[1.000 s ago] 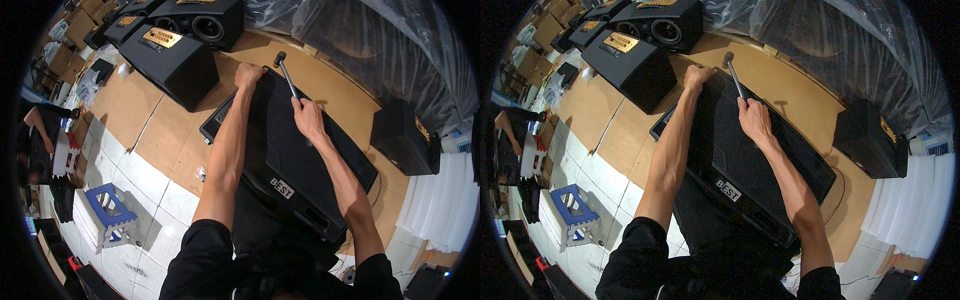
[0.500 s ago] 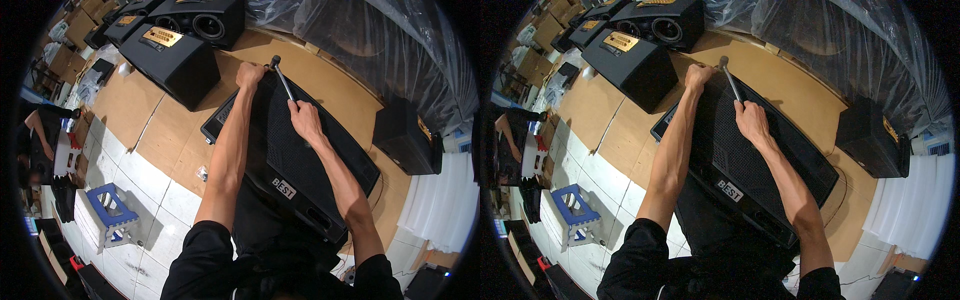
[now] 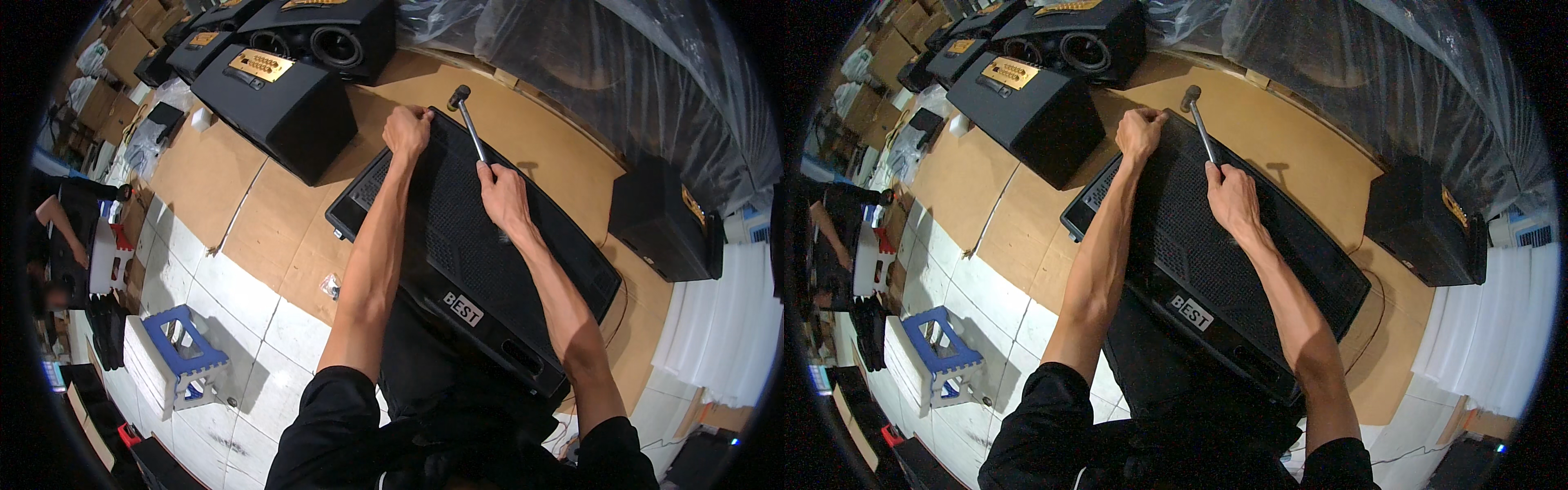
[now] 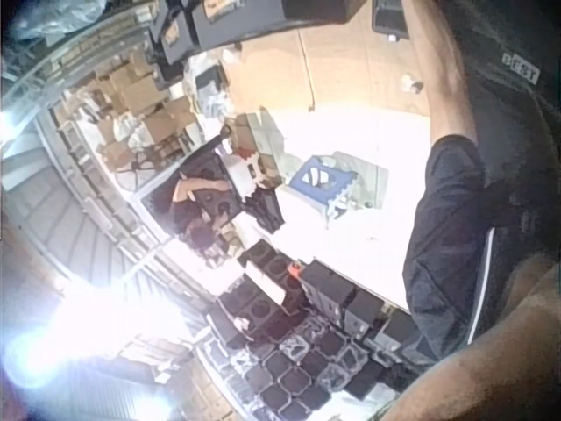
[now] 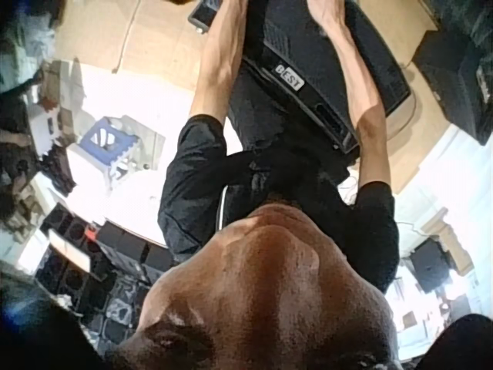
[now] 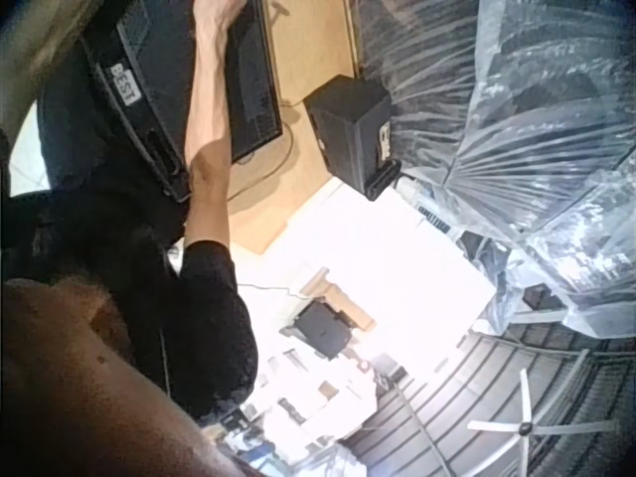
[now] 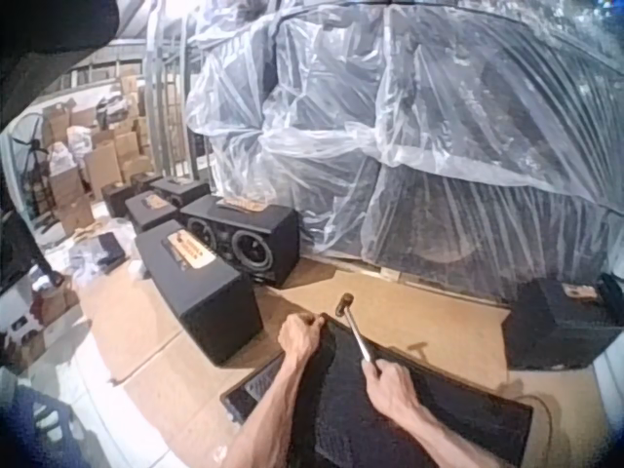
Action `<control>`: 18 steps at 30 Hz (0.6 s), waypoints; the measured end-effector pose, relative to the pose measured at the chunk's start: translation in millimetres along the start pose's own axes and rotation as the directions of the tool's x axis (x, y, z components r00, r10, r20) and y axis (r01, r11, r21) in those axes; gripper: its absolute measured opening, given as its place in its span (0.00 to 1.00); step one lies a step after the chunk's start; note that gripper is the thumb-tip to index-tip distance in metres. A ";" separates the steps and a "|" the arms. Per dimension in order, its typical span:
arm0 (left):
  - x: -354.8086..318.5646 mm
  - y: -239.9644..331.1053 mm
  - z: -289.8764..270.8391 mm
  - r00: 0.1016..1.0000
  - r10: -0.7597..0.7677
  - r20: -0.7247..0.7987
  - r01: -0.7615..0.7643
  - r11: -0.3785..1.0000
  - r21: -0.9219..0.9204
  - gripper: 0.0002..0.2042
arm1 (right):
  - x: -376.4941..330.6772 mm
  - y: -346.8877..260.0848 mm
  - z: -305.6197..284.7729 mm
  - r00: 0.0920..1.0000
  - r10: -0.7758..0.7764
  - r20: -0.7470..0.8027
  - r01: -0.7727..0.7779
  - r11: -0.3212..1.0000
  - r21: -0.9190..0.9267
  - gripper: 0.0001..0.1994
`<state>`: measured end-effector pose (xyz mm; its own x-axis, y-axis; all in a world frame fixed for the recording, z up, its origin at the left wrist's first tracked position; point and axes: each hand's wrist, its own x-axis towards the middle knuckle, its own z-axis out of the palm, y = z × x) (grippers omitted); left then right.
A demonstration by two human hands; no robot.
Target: The person assembles a speaker by attaching a grille to the speaker box. They use a cordless drill to secure screws and a hammer to tap the grille into place, ensuring it is firmly attached.
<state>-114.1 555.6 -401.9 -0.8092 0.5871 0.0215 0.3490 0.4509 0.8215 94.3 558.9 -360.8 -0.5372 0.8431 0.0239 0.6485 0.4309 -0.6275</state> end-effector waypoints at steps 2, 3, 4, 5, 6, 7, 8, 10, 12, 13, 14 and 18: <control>-1.7 2.7 2.0 1.000 0.020 0.000 -0.020 0.998 0.062 0.13 | 0.2 0.9 0.1 1.000 0.005 0.010 -0.005 1.000 -0.001 0.23; -1.2 3.7 1.8 1.000 0.007 0.005 -0.007 0.998 0.062 0.13 | 0.1 1.1 0.2 1.000 0.008 0.014 -0.008 1.000 -0.002 0.23; -0.7 4.4 0.7 1.000 -0.006 0.008 0.005 0.998 0.062 0.13 | -0.6 0.2 -0.1 1.000 0.005 0.022 -0.005 1.000 0.007 0.23; -0.5 5.1 -0.2 1.000 -0.019 0.012 0.018 0.998 0.062 0.14 | -1.5 -1.4 -0.4 1.000 0.001 0.031 -0.002 1.000 0.016 0.23; -0.4 5.5 -0.4 1.000 -0.028 0.011 0.028 0.998 0.061 0.14 | -1.7 -2.1 -0.6 0.999 -0.003 0.039 0.002 1.000 0.025 0.23; 0.6 5.2 -0.7 0.999 -0.038 0.009 0.037 0.997 0.062 0.14 | -1.3 -2.1 -0.1 0.999 -0.004 0.043 0.003 1.000 0.024 0.23; 1.5 4.8 -1.1 0.999 -0.047 0.007 0.047 0.997 0.063 0.14 | -0.3 -1.9 0.9 0.999 -0.005 0.047 0.004 1.000 0.022 0.24; 2.6 4.3 -0.3 0.999 -0.034 -0.002 0.034 0.998 0.058 0.15 | 2.0 -1.2 2.8 0.999 -0.015 0.047 0.015 1.000 0.012 0.24; 2.0 3.5 1.6 1.000 -0.027 -0.007 0.027 0.998 0.053 0.15 | 4.7 -0.5 4.4 0.999 -0.033 0.038 0.033 0.999 -0.006 0.24; 0.7 4.1 1.5 1.000 -0.025 -0.009 0.025 0.998 0.053 0.14 | 5.3 0.0 5.3 0.999 -0.026 0.043 0.026 1.000 0.002 0.24; -0.1 5.0 1.4 1.000 -0.023 -0.011 0.024 0.998 0.052 0.14 | 5.8 0.5 6.1 0.999 -0.020 0.048 0.020 1.000 0.009 0.24; -0.2 5.0 0.9 0.999 -0.024 -0.027 0.025 0.999 0.038 0.14 | 7.2 0.6 7.3 0.998 -0.024 0.061 0.023 1.000 0.015 0.25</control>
<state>-111.7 558.3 -398.3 -0.8295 0.5583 0.0172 0.3468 0.4907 0.7994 86.9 562.9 -366.7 -0.5841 0.8116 -0.0086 0.6281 0.4452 -0.6382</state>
